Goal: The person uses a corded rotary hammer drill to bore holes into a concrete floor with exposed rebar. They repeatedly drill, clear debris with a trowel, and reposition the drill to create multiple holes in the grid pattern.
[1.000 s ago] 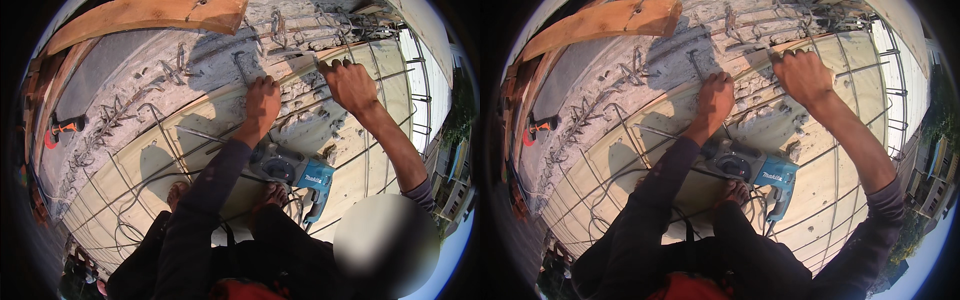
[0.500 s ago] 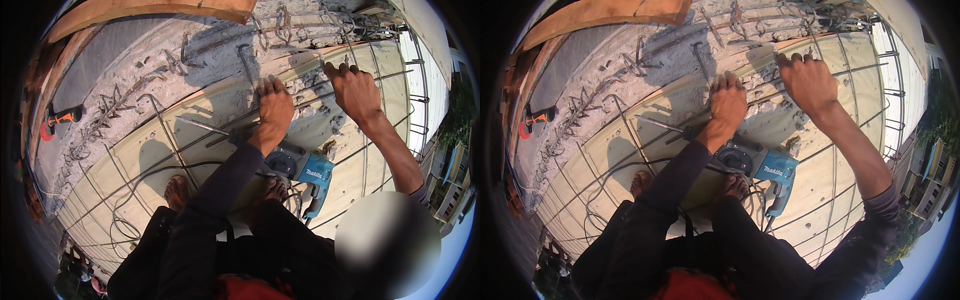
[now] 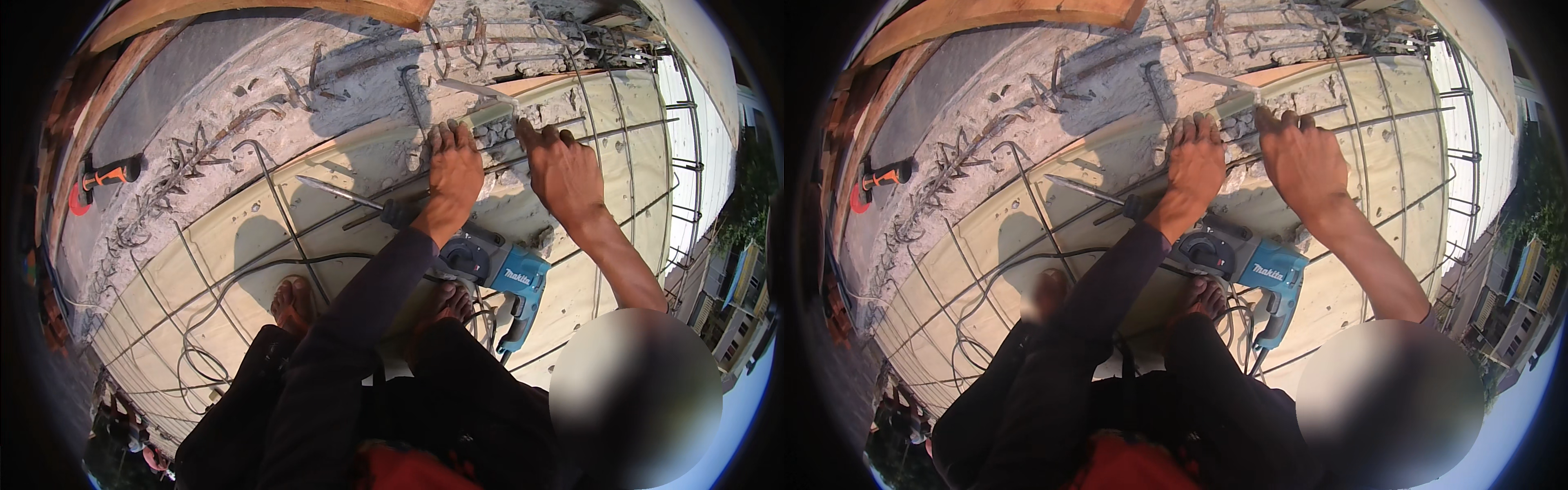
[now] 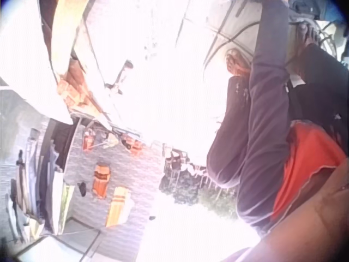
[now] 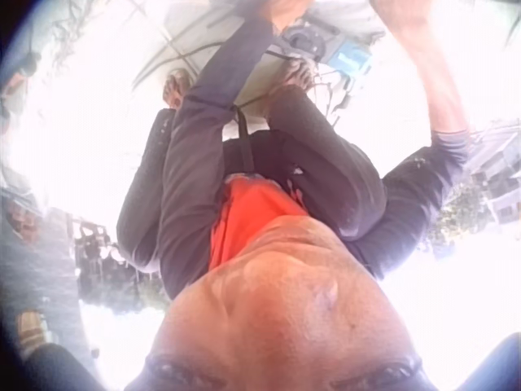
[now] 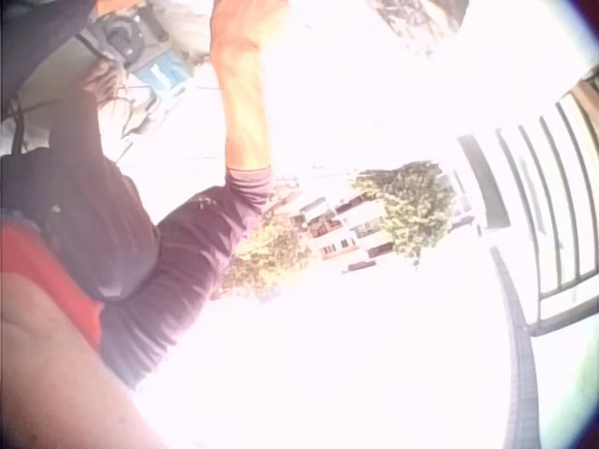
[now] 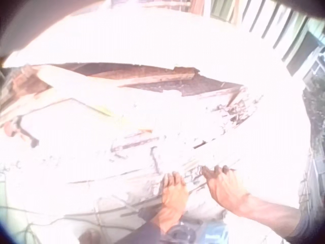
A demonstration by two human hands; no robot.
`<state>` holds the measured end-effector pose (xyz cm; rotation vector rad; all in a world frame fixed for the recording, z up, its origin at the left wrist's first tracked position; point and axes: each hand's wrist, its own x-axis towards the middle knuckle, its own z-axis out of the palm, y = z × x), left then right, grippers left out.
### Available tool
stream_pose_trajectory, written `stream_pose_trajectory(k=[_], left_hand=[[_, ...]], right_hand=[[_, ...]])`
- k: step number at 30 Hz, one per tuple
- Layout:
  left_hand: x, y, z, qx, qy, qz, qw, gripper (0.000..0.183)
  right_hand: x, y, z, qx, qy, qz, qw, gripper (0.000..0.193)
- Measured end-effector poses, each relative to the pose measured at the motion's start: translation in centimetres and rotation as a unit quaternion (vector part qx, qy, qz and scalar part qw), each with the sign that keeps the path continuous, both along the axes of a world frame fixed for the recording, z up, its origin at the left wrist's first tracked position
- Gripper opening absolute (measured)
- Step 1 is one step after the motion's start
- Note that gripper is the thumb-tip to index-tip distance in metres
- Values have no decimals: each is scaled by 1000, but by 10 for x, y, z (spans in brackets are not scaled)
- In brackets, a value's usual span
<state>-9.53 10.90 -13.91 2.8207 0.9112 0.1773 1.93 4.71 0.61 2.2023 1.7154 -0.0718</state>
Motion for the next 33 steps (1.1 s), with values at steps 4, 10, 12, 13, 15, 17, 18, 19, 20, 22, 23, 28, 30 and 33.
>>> stream_pose_trajectory(k=[4, 10, 12, 13, 15, 17, 18, 19, 20, 22, 23, 28, 30, 33], left_hand=[[4, 3, 14, -120, 34, -15, 992, 49], [7, -1, 4, -113, -16, -6, 993, 48], [-1, 1, -13, -77, -29, -3, 997, 47], [-1, 2, -14, -59, -38, -4, 998, 46], [-8, 1, -13, -13, -36, -10, 999, 44], [-6, -1, -13, -3, -49, 2, 999, 42], [-4, 0, -14, -14, -58, 17, 998, 41], [2, -2, -16, -28, -70, 28, 997, 40], [2, 1, -12, -98, -96, 16, 990, 42], [6, 5, 1, -238, -150, -15, 959, 45], [8, 6, 11, -259, -185, -26, 948, 44], [3, -5, -25, -226, -98, -26, 969, 43], [-2, -1, -10, -128, -31, -47, 990, 47], [-11, -1, -4, -79, 5, -35, 996, 50]], right_hand=[[-24, 16, -18, -5, -78, 7, 997, 39], [-35, 28, -22, -62, -62, 26, 996, 34], [-38, 24, 6, -64, -32, 52, 996, 24], [-39, 22, 21, -65, -20, 63, 996, 20], [-42, 26, 32, -46, -52, 44, 997, 12], [-43, 30, 29, -27, -108, 40, 993, 12], [-45, 40, 27, -17, -114, 28, 993, 12], [-47, 46, 21, -25, -119, 36, 992, 12], [-53, 50, 11, -31, -116, 43, 992, 13], [-54, 55, -15, -55, -99, 43, 993, 19], [-60, 57, -21, -76, -124, 11, 989, 17], [-79, 76, 6, -139, -120, 75, 980, 11], [-57, 65, 21, -110, -94, 123, 982, 9], [-62, 67, 37, -115, -142, 66, 981, 11]])
